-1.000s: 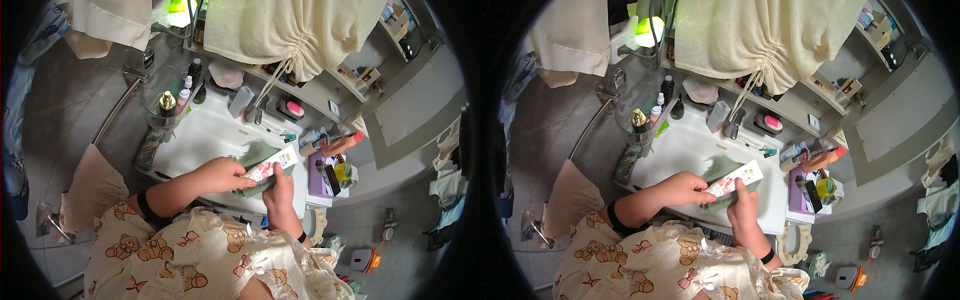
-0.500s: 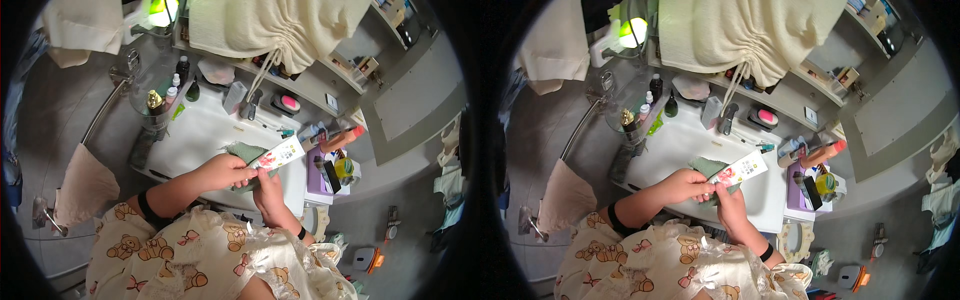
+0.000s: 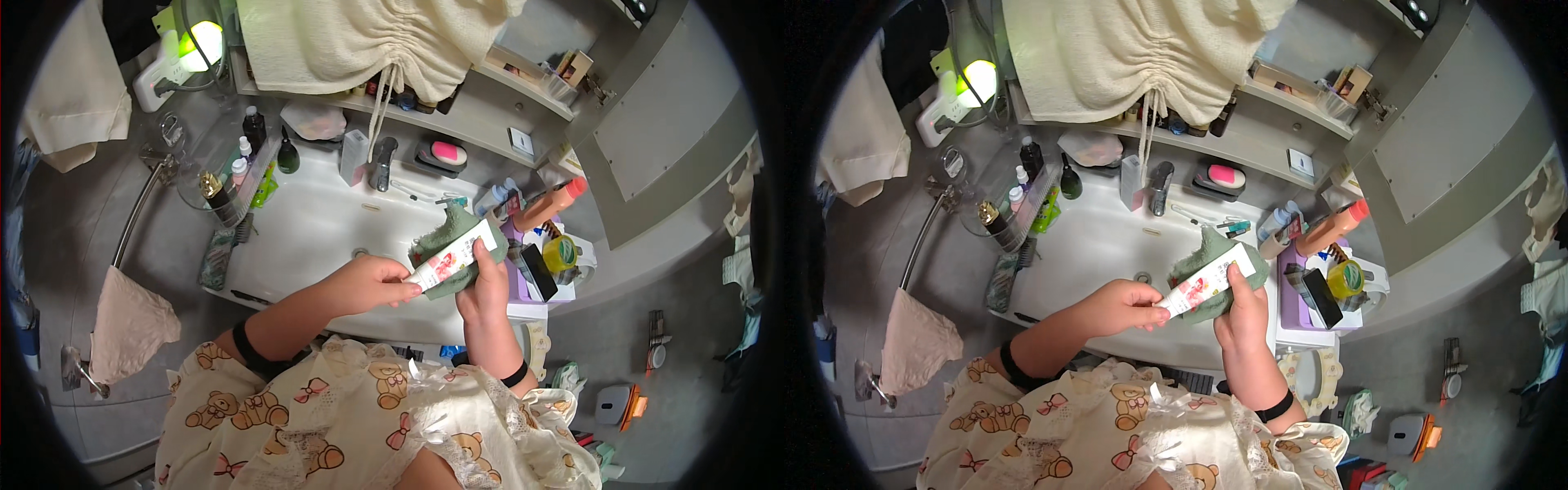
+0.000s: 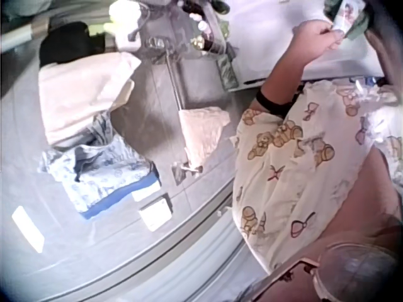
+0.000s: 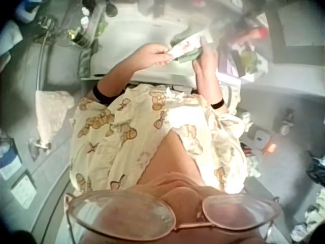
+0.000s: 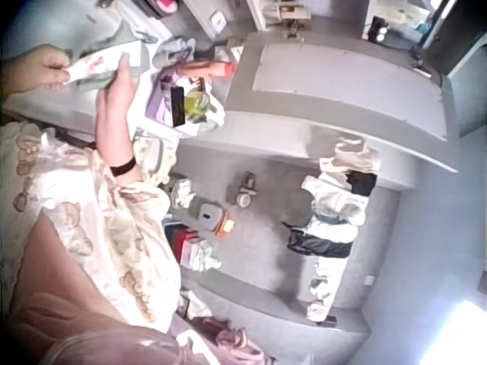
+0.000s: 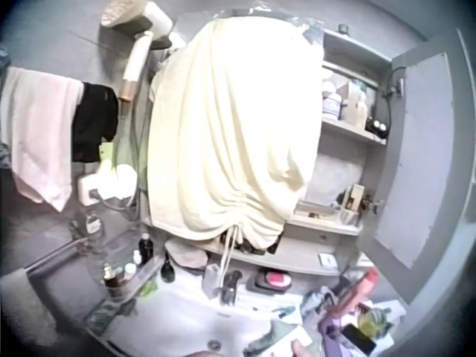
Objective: The person wipes a tube with a cloth and then uses a small tool to scrape the surface of the tube.
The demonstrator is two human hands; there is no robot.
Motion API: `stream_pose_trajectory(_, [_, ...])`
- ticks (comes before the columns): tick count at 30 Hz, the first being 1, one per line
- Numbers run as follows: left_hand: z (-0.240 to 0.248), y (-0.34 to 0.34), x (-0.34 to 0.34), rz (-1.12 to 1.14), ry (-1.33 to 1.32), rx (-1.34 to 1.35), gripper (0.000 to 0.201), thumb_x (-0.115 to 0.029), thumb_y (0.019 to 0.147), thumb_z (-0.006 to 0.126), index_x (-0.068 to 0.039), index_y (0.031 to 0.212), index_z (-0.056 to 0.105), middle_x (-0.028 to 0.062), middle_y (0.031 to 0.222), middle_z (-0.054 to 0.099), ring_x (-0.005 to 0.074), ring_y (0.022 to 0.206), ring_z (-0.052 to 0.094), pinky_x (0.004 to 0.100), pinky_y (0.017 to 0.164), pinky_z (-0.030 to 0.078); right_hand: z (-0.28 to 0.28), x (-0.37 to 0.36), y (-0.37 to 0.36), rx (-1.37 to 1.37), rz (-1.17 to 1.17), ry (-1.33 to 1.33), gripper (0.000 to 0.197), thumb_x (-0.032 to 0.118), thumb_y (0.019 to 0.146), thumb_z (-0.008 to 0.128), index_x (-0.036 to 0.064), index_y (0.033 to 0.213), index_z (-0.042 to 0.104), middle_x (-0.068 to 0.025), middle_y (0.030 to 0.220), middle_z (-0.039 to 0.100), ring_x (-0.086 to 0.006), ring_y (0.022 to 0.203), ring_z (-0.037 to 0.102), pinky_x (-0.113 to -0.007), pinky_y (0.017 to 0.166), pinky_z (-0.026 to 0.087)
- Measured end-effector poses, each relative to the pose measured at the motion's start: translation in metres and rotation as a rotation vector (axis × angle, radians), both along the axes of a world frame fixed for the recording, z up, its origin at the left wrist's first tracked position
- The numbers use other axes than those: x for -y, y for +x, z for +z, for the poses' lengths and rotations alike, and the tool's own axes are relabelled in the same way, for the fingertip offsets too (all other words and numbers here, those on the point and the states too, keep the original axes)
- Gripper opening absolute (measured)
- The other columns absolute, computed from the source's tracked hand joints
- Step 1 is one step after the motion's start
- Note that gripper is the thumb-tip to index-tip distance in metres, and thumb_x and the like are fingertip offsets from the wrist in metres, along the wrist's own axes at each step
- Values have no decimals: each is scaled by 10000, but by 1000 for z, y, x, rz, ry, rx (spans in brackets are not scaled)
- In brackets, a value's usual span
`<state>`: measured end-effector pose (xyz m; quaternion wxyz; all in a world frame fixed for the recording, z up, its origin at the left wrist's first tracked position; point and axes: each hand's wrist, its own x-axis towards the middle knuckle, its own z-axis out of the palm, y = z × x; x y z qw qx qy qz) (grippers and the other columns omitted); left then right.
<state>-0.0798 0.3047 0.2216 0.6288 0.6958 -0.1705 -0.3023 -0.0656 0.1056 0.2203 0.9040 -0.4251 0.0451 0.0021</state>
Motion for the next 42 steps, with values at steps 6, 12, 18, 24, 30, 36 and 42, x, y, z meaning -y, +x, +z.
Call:
stream_pose_trajectory(6, [-3, 15, 15, -132, -170, -251, 280, -254, 911, 477, -26, 1046, 567, 42, 942, 616, 101, 763, 571, 242, 681, 465, 9, 10, 1, 66, 17, 13, 275, 130, 895, 499, 14, 1142, 464, -95, 1076, 563, -210, 980, 554, -363, 860, 442])
stream_pose_trajectory(12, [1, 20, 29, 53, -149, -55, 214, -138, 873, 539, -8, 1039, 575, 46, 962, 623, 73, 722, 565, 216, 660, 459, 12, 20, 9, 30, 97, 7, 327, 245, 928, 439, 34, 1178, 446, -104, 1137, 533, -215, 1039, 522, -378, 900, 409])
stream_pose_trajectory(18, [11, 17, 39, 518, 165, 666, 307, -110, 732, 694, -34, 1020, 618, 48, 811, 625, 81, 610, 564, 230, 558, 464, 2, 15, 7, -2, 200, 153, 443, 308, 914, 451, 3, 1232, 400, -109, 1190, 506, -227, 1104, 482, -386, 960, 348])
stream_pose_trajectory(24, [5, 18, 45, 611, 273, 906, 323, -158, 663, 743, -54, 948, 633, 50, 809, 619, 145, 591, 565, 251, 544, 468, 4, 37, 30, -81, 125, 38, 366, 222, 901, 491, 12, 1196, 435, -103, 1156, 532, -248, 1072, 509, -405, 940, 378])
stream_pose_trajectory(30, [8, 16, 62, 625, 345, 1033, 258, -186, 649, 738, -69, 844, 616, 41, 737, 582, 174, 554, 542, 282, 494, 437, 1, 32, 33, -129, 90, 86, 298, 204, 907, 505, 14, 1133, 470, -94, 1062, 570, -205, 964, 565, -348, 832, 453])
stream_pose_trajectory(36, [12, 18, 66, 669, 431, 1181, 268, -187, 661, 721, -64, 869, 606, 44, 732, 561, 211, 582, 553, 308, 505, 441, 2, 11, 17, -107, 284, -47, 270, 196, 906, 512, 29, 1116, 480, -58, 1054, 552, -153, 950, 531, -310, 813, 439])
stream_pose_trajectory(42, [6, 17, 59, 657, 486, 1257, 293, -171, 643, 718, -62, 890, 605, 43, 737, 551, 215, 615, 559, 314, 512, 439, -7, 20, 23, -141, 323, -73, 309, 222, 900, 526, 25, 1131, 473, -75, 1090, 544, -178, 976, 531, -334, 831, 434])
